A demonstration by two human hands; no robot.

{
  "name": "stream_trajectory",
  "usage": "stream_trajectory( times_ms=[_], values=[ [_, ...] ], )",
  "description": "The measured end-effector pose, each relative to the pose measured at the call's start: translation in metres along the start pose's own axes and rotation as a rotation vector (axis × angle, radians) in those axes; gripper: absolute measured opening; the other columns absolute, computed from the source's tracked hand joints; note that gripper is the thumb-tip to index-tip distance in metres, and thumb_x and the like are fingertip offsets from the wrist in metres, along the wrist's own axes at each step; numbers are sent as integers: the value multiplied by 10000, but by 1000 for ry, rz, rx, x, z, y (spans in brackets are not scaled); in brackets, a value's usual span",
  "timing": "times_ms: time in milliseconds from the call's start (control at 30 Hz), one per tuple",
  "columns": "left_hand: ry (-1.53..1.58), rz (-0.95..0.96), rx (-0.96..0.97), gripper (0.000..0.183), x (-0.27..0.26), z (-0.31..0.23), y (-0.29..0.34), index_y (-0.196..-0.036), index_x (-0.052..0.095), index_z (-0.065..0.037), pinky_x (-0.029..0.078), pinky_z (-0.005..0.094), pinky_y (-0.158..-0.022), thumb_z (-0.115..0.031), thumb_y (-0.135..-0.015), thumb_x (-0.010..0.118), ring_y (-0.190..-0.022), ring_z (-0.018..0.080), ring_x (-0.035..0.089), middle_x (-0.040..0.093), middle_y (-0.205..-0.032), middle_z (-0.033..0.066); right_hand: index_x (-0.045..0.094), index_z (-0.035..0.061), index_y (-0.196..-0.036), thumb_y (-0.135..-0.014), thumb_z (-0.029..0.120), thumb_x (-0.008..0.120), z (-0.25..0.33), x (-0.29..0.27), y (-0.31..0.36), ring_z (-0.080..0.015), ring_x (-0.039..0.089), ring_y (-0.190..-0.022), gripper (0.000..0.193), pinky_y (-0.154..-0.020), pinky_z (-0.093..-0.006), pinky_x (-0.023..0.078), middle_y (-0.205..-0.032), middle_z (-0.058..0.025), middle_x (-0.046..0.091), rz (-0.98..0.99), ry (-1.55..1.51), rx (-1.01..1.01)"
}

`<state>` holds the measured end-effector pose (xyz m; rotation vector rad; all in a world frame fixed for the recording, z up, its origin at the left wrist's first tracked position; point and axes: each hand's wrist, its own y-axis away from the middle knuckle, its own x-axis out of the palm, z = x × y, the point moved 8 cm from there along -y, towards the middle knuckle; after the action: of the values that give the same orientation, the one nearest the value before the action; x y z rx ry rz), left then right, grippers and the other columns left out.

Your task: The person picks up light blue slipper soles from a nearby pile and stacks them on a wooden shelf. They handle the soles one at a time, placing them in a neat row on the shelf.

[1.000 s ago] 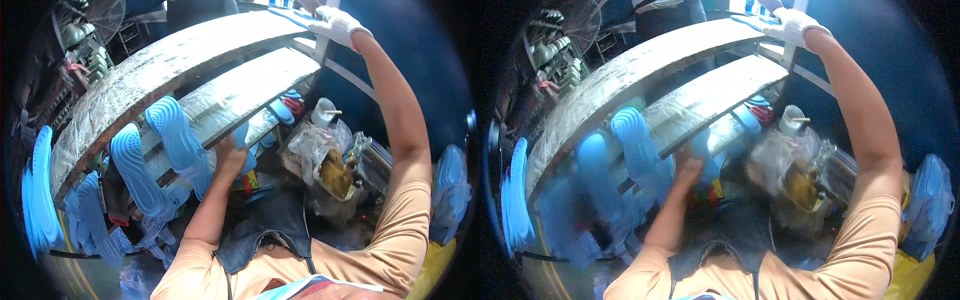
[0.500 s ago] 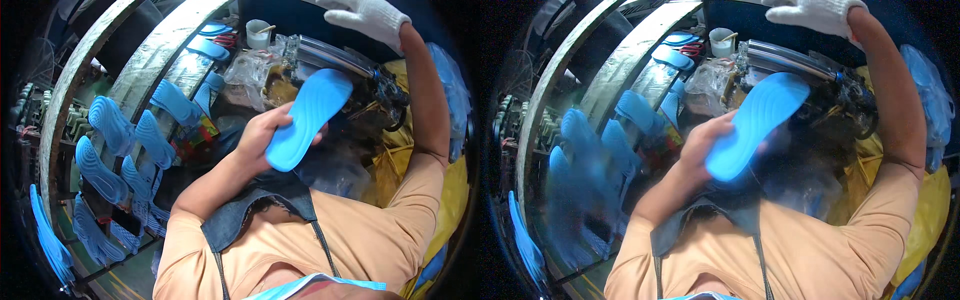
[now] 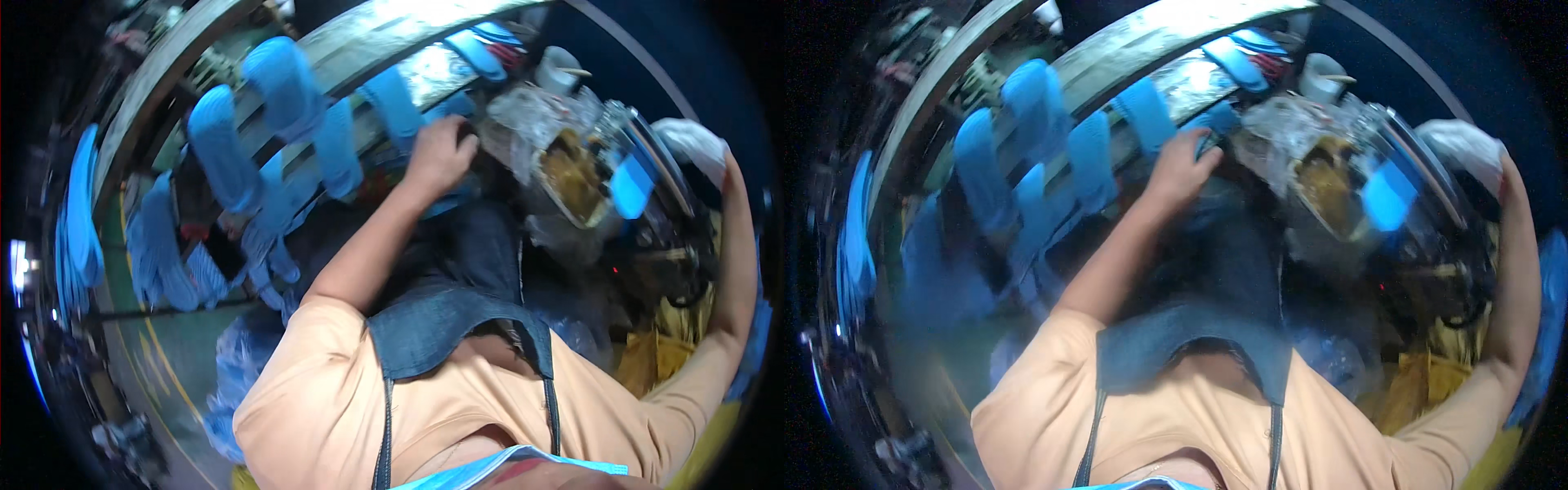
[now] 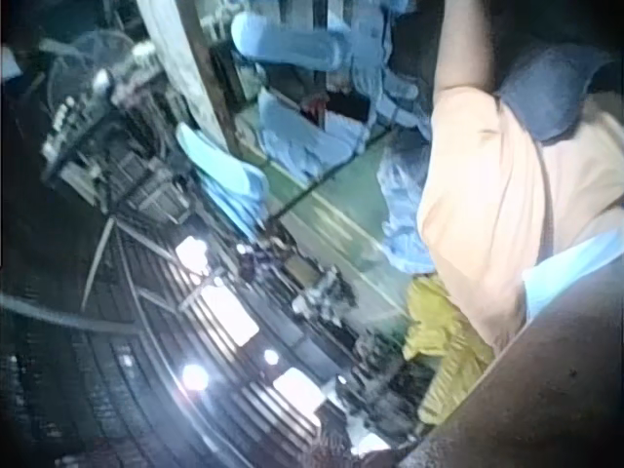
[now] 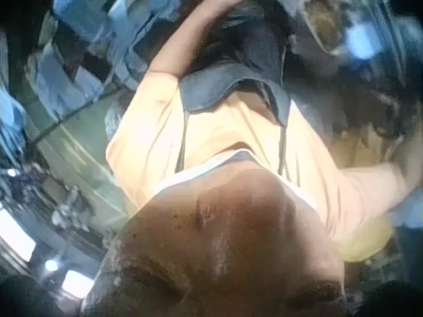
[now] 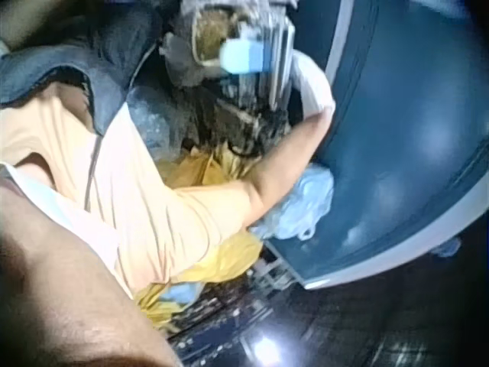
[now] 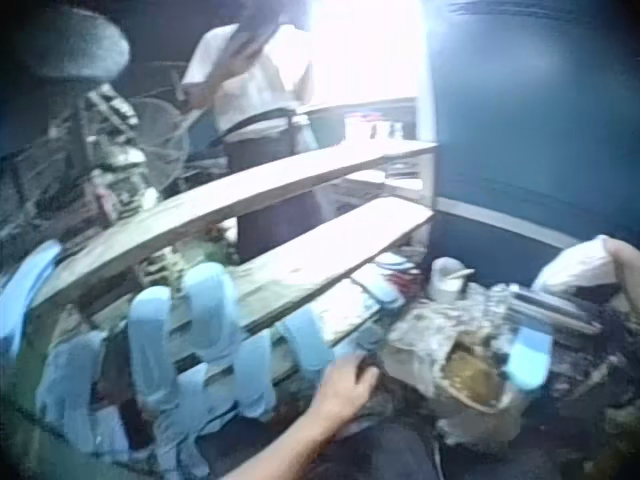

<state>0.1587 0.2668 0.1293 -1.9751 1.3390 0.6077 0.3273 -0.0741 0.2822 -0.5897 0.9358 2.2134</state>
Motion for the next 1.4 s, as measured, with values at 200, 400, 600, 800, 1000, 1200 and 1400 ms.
stream_trajectory(
  times_ms=[200, 400, 600, 800, 1000, 1200, 1400],
  values=[
    [-585, -227, -481, 608, -80, 120, 1, -1341, 518, -16, 366, 570, -1062, -402, -883, 617, -1245, 487, 497, 479, -1398, 302, 667, -15, -1170, -905, 254, 615, -27, -13, -12, -189, 624, -957, 381, -870, -317, 493, -1027, -91, 687, -96, 278, 57],
    [-512, -322, -377, 556, -93, 192, 16, -1363, 496, -50, 437, 566, -975, -272, -868, 616, -1168, 436, 560, 582, -1234, 296, 623, 12, -988, -820, 142, 517, 35, -71, -23, -155, 561, -835, 237, -778, -308, 465, -848, -55, 596, -414, 493, -36],
    [-415, -522, -100, 431, -107, 174, 19, -1244, 617, -18, 290, 518, -1143, -94, -820, 628, -1306, 427, 455, 556, -1341, 224, 637, 92, -1213, -992, 316, 548, 173, -116, -41, -94, 565, -883, 327, -787, -269, 476, -967, 32, 597, -634, -255, -560],
    [-535, -596, -55, 436, -114, 173, 21, -1265, 611, -51, 287, 498, -1157, -136, -839, 650, -1315, 412, 458, 560, -1346, 195, 638, 71, -1131, -971, 220, 538, 323, -61, -135, -143, 588, -923, 241, -806, -302, 488, -991, -29, 616, -441, -120, -616],
    [-517, -662, -10, 454, -126, 150, 26, -1289, 595, -64, 303, 488, -1151, -146, -847, 654, -1314, 393, 467, 564, -1358, 167, 629, 47, -1146, -942, 209, 545, 368, -69, -211, -198, 605, -983, 274, -840, -339, 489, -1062, -90, 635, -618, 237, -470],
    [-464, -599, -21, 487, -123, 157, 24, -1307, 591, -70, 337, 487, -1122, -142, -831, 661, -1300, 386, 483, 577, -1339, 182, 620, 23, -1161, -913, 199, 553, 363, -103, -221, -254, 622, -1043, 311, -873, -376, 491, -1133, -152, 654, -738, 374, -486],
    [-119, 11, -477, 456, -122, 86, 32, -1302, 568, -9, 432, 504, -1006, -141, -869, 519, -1133, 461, 578, 629, -1236, 251, 610, 24, -1214, -896, 172, 557, 330, -48, -65, -313, 620, -1108, 354, -958, -376, 481, -1163, -169, 665, -823, 715, -737]
  ],
)
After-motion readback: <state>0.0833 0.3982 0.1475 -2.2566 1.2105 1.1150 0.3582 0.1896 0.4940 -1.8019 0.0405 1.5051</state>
